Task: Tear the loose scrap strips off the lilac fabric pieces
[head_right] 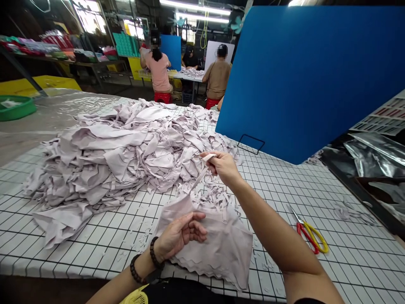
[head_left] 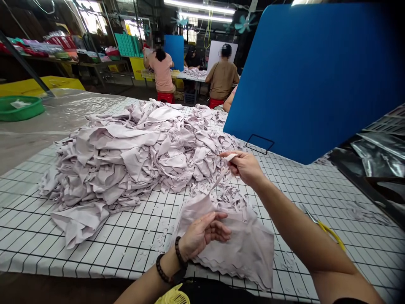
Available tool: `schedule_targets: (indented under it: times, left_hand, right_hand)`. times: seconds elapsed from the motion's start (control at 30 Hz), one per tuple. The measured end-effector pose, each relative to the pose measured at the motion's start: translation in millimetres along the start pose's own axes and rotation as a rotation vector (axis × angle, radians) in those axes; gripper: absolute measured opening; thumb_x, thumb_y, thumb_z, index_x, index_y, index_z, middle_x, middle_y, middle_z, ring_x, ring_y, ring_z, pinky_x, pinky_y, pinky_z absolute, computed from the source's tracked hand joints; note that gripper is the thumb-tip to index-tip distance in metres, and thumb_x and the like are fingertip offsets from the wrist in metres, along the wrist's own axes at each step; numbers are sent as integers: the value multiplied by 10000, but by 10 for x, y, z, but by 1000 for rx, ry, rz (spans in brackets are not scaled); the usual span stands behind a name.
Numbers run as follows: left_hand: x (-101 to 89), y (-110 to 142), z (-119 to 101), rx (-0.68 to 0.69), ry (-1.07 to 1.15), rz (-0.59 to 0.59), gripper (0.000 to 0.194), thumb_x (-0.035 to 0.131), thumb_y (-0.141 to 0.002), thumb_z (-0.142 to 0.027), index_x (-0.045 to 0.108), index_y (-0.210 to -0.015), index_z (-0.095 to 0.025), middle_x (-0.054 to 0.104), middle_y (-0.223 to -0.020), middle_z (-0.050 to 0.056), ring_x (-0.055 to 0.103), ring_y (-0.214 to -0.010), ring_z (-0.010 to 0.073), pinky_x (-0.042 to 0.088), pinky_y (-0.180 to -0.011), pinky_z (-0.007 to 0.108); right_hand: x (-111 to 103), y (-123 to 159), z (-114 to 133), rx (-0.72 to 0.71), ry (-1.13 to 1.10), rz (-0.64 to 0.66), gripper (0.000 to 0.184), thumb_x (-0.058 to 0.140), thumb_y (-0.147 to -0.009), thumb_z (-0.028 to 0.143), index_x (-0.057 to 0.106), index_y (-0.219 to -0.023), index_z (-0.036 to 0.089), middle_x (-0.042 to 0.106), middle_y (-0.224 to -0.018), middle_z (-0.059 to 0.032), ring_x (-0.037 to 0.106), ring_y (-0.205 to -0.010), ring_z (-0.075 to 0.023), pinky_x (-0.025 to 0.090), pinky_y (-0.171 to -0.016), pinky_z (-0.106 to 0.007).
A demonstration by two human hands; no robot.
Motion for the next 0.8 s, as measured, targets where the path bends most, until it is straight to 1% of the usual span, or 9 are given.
schedule_targets:
  times: [0.07,0.13,0.27,0.37,0.43,0.57,0.67,0.73,0.8]
  left_hand:
    - [-7,6,4,5,-1,-6,403,462,-910,-396,586,-1116,-74,689,-858,146,672,-758,213,485,-761,350]
    - [-13,8,9,8,-5,-9,394,463,-910,-391,590,-1107,-74,687,-853,144,672,-755,211,484,-760,348]
    - [-17,9,0,20,-21,-21,382,467,-910,-388,592,-1097,-79,686,-844,136,671,-758,218,478,-771,365]
    - [-29,18,-11,19,15,-26,386,456,-914,-389,587,-1110,-83,685,-830,119,671,-759,224,476,-769,368]
    - [-37,27,-11,-1,82,-25,400,449,-915,-393,575,-1143,-90,685,-829,103,671,-751,218,477,-761,356]
    - [37,17,-87,-45,256,-2,427,469,-910,-384,531,-1228,-106,688,-866,75,670,-762,194,491,-756,327]
    - [184,-65,-251,-35,374,15,484,482,-902,-439,510,-1260,-114,683,-920,70,661,-769,166,511,-776,325]
    - [260,-159,-377,2,424,-7,476,519,-884,-448,516,-1254,-148,671,-939,50,651,-750,133,523,-767,300]
    - [297,-257,-457,31,458,-52,421,580,-863,-393,533,-1234,-201,654,-886,5,629,-686,83,528,-713,240]
  right_hand:
    - [-63,-35,-47,62,-65,15,302,728,-686,364,681,-882,140,426,-488,64,312,-357,-31,217,-337,-187]
    - [-103,-41,-117,134,-121,47,289,753,-661,312,659,-877,145,404,-495,74,337,-385,-36,270,-364,-182]
    - [-167,-6,-216,216,-237,96,286,769,-640,217,638,-886,155,553,-649,16,466,-507,-65,407,-462,-195]
    - [-207,-1,-222,208,-288,101,214,722,-708,250,641,-884,158,619,-780,-26,486,-539,-71,405,-447,-186]
    - [-199,2,-212,202,-287,103,181,670,-762,281,645,-889,155,636,-812,-39,485,-537,-73,399,-438,-183]
    - [-82,66,-132,162,-265,117,201,649,-782,311,637,-911,157,674,-856,-58,507,-529,-80,415,-460,-199]
    - [97,189,-41,121,-241,195,254,657,-778,369,633,-929,166,694,-871,-63,528,-507,-87,410,-456,-211]
    - [209,288,3,107,-237,256,275,647,-786,401,635,-930,167,699,-866,-66,533,-490,-88,402,-452,-215]
    - [272,372,29,101,-238,296,275,641,-792,411,637,-917,166,699,-853,-67,534,-491,-88,402,-464,-221]
Point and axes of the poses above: each hand's wrist, its own y-axis away from the middle knuckle, its own x-axis out of the palm, z = x × y, the point moved 9 cm from there along -y, towards the middle knuckle
